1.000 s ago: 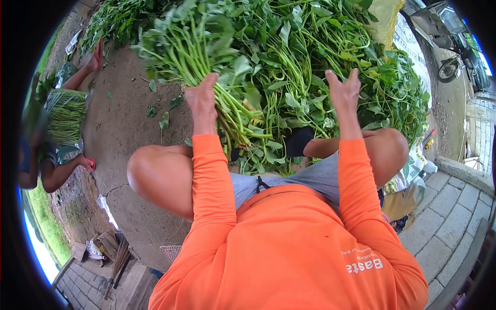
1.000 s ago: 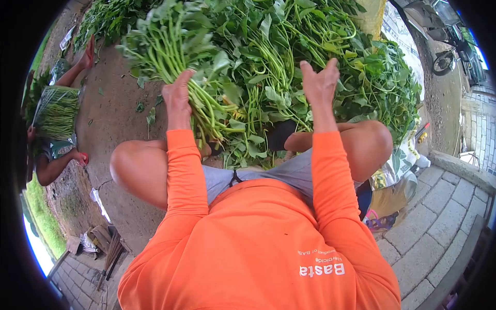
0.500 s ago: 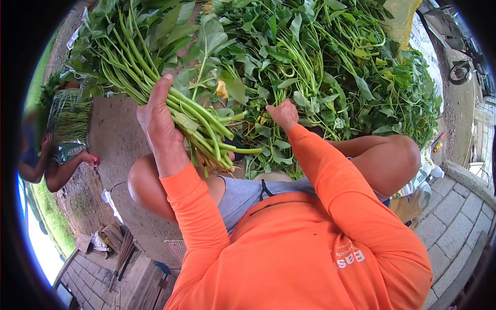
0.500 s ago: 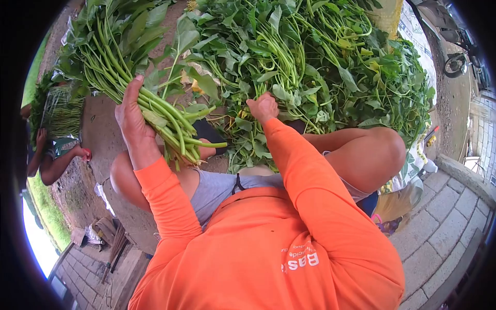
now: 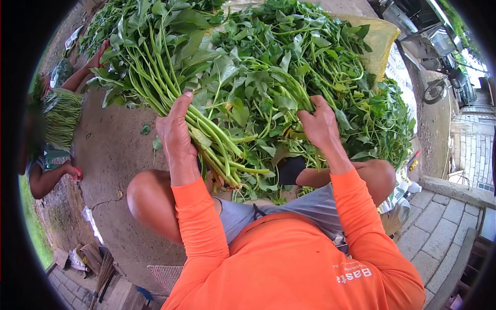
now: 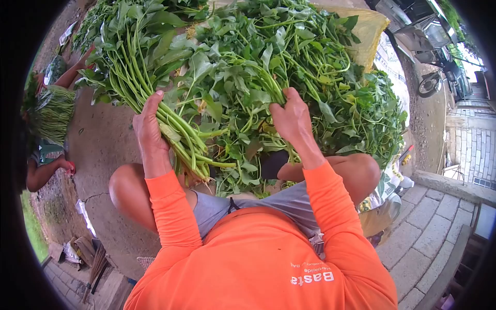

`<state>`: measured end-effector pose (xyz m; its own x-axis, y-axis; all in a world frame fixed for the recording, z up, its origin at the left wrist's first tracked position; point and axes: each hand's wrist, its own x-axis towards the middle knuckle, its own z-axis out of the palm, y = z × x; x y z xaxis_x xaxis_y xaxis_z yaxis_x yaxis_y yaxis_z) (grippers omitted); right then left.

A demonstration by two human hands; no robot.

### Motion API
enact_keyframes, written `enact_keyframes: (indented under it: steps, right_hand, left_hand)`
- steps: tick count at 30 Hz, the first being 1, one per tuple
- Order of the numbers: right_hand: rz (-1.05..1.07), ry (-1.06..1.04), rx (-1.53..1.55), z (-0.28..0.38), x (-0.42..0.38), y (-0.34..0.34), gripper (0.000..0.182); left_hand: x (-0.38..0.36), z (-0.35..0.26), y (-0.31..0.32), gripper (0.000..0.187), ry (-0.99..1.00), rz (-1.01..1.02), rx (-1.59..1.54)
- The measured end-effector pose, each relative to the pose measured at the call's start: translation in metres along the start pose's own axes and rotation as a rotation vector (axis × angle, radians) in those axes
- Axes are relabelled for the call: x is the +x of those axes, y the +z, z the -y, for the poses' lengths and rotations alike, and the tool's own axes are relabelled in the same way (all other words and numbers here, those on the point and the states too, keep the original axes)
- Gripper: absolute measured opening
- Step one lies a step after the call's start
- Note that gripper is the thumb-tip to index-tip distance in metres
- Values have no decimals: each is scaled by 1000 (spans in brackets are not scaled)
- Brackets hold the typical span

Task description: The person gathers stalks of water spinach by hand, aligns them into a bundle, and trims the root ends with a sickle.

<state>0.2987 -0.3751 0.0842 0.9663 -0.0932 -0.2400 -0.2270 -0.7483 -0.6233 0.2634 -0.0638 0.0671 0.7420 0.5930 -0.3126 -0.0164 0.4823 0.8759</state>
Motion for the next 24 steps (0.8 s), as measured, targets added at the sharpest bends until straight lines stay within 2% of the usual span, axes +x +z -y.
enact_keyframes:
  steps: [2, 3, 5, 8, 11, 13, 14, 17, 18, 22, 24]
  right_hand:
    - [-126, -107, 20, 2, -3, -37, 57]
    - [-129, -72, 19, 19, -11, -59, 57]
    - [-231, -217, 101, 13, -8, -73, 56]
    - [-129, -195, 369, 20, -6, -81, 51]
    - [-28, 49, 259, -1, 27, -63, 43]
    - [-37, 43, 210, -50, 61, -34, 36]
    - [-42, 27, 183, -53, 67, -27, 32]
    - [28, 203, 515, -62, 67, -17, 25]
    - [27, 241, 501, -57, 64, -18, 24]
    - [111, 334, 675, -87, 83, -13, 34]
    - [117, 447, 678, -86, 78, -18, 36]
  left_hand:
    - [1, 4, 1, 40, -4, 31, -37]
    - [-1, 4, 3, 41, 1, 50, -49]
    - [-7, 1, 5, 44, 13, 86, -61]
    - [-7, 1, 7, 45, -15, 127, -73]
    - [-7, 8, -1, 46, -81, 114, -20]
    - [-6, 14, -4, 46, -99, 100, 26]
    - [-7, 15, -4, 43, -112, 110, 24]
    - [-13, 19, 0, 29, -92, 93, 19]
    - [-11, 20, -1, 29, -112, 99, 41]
    - [-13, 28, 2, 26, -170, 120, 40]
    - [-9, 31, 2, 24, -204, 134, 55]
